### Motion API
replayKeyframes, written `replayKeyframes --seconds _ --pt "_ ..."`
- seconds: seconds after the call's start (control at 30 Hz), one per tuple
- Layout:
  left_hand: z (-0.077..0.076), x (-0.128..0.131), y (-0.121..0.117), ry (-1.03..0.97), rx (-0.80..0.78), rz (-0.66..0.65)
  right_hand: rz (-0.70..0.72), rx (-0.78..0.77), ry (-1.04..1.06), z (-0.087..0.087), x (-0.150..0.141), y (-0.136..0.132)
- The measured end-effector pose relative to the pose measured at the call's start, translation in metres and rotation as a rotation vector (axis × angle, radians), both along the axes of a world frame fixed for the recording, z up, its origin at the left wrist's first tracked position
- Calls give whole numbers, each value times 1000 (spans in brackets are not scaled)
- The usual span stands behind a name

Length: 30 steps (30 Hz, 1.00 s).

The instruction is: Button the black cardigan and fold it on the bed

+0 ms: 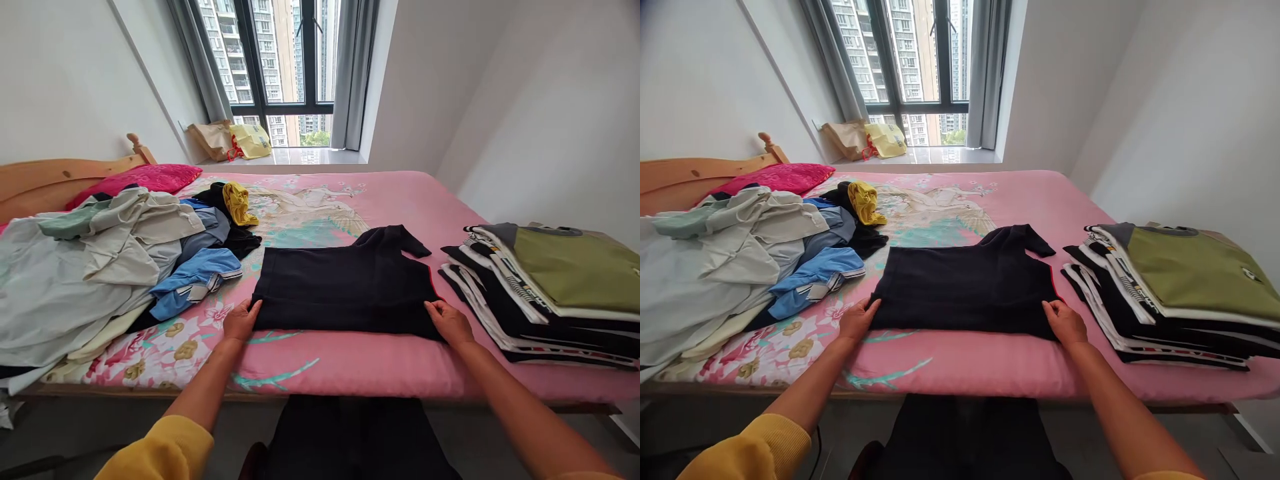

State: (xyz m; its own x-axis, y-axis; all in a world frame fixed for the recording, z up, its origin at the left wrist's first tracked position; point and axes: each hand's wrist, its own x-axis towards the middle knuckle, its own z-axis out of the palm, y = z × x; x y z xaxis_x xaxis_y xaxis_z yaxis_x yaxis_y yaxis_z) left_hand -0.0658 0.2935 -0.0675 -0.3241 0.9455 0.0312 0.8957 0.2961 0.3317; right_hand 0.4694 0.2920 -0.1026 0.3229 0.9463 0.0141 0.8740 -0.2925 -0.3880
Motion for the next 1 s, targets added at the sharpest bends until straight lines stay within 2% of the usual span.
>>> replayKeyframes --seconds 0.13,0.27,0.4,0.53,0.63,0.83,0.93,1.0 --pt "5 -2 -3 -32 5 -20 30 -66 43 14 -2 -1" --pt "3 -6 -4 -37 24 -86 105 -147 -5 27 -1 -2" --pt "0 -8 -3 -8 24 -85 89 -179 38 45 4 10" --pt "0 -3 -4 8 -30 -5 82 -104 88 61 -2 40" --pt "-5 1 -6 5 -11 35 80 -53 120 67 -14 72" --pt "-17 2 -8 18 50 48 -1 -33 205 67 -39 137" --pt "-18 2 -8 8 69 52 -12 -51 300 65 -51 155" --pt "-19 3 -8 9 70 62 -6 -4 365 66 -60 162"
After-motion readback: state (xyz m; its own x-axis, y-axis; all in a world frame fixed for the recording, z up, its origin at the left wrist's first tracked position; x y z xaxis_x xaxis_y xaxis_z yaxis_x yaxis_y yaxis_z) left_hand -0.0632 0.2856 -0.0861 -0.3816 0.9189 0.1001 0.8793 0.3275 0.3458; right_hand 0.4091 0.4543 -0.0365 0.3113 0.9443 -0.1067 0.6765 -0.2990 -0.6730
